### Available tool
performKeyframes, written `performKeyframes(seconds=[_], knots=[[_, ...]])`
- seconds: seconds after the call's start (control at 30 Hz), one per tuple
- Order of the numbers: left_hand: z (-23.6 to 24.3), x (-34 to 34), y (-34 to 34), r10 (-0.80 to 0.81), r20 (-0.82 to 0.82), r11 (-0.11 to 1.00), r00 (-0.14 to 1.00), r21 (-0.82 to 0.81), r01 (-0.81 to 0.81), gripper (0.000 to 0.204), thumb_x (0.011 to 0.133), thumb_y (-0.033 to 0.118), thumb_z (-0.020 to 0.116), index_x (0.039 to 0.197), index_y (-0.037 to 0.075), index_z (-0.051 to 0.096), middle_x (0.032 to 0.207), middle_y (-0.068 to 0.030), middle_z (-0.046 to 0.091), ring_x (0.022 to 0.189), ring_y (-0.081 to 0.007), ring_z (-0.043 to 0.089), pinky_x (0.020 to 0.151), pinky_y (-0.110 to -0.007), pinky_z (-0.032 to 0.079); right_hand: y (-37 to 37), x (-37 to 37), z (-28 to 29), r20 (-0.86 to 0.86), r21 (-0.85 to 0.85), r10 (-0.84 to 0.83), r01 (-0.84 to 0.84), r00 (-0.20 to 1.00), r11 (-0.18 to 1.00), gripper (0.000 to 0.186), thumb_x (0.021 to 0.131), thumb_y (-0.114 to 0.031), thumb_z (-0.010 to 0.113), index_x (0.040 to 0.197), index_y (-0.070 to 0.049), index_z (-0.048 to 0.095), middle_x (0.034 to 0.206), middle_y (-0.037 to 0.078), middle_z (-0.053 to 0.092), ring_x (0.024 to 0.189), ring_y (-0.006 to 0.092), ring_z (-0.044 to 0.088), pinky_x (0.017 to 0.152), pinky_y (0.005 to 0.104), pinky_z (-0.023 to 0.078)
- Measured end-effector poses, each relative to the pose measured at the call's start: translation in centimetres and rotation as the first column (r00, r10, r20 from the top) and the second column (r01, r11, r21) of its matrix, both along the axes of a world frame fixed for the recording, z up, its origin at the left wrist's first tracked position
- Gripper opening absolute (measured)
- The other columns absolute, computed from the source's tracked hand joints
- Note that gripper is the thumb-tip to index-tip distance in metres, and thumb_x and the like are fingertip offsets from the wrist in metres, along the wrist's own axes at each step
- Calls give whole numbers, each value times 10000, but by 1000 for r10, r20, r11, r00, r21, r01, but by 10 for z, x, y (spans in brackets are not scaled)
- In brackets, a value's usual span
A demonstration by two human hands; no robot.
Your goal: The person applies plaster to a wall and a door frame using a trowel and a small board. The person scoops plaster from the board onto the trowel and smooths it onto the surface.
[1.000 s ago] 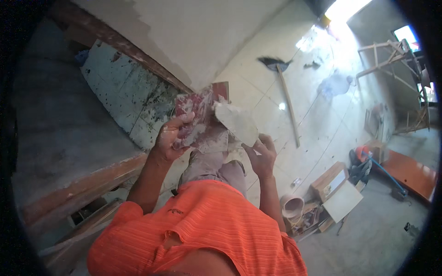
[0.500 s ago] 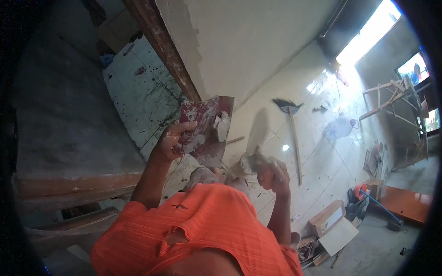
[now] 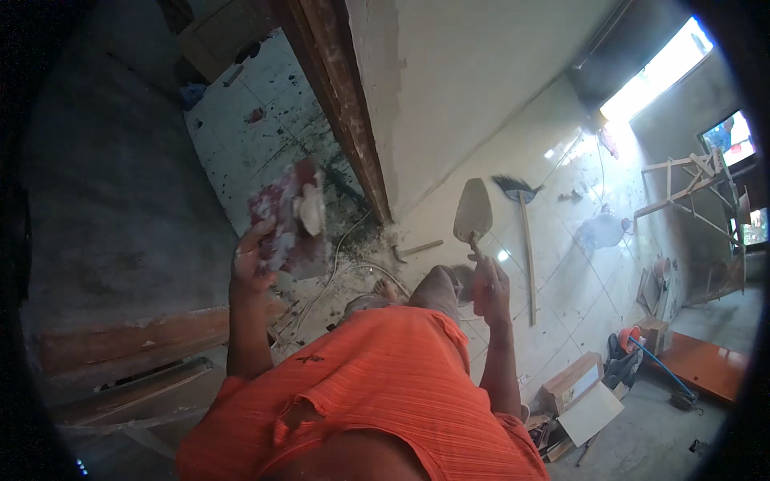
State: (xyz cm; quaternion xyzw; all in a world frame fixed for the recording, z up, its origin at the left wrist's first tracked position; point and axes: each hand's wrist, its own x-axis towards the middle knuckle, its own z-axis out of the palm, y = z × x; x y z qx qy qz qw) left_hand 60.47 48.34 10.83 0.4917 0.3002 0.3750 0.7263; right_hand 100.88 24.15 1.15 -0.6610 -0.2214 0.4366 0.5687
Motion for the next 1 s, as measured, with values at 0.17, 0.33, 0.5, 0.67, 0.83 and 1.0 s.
performKeyframes(seconds=[0.17,0.33,0.5,0.67,0.83,1.0], knots=[[33,2,-6,71,41,994,997,-80,-68,691,752,227,741,1371,-34,582,1441,-103,566,1338,-243,538,1108,-395,453,60,4,51,71,170,131,-141,989,975,465,1090,-383,472,1256,21,632,708,19,549,589,98,537,540,264,451],[80,60,-4,228,43,958,973,-191,-216,261,942,107,685,1201,73,687,1086,-21,733,991,-121,698,874,-336,579,91,14,148,408,72,382,-446,829,892,567,988,-460,633,1153,76,714,771,8,604,625,101,544,567,277,444],[95,96,-7,280,21,951,960,-144,-274,283,950,113,691,1230,81,676,1099,-15,721,1004,-114,684,905,-321,552,130,51,209,814,-106,387,-544,433,832,328,821,-310,817,1102,-145,787,742,76,627,603,219,596,582,343,485],[91,146,-12,322,-13,947,947,-2,-322,324,957,131,701,1272,67,661,1119,-18,716,1029,-109,667,942,-316,526,165,97,238,995,-72,99,-557,19,827,201,714,-254,883,846,-183,749,704,-8,586,601,197,600,556,368,467],[110,193,-35,408,-26,907,912,-98,-409,335,958,152,710,1276,58,657,1129,-27,715,1037,-118,668,930,-316,530,204,139,244,958,136,-264,-635,-112,761,244,631,-231,910,783,-185,725,793,-20,615,671,182,615,594,368,473],[124,242,-41,404,56,897,913,-220,-383,362,917,131,729,1268,90,650,1068,-17,723,904,-140,711,717,-334,596,256,177,217,871,459,-445,-670,209,584,211,681,-103,850,857,-72,738,907,112,678,750,242,661,678,371,529]])
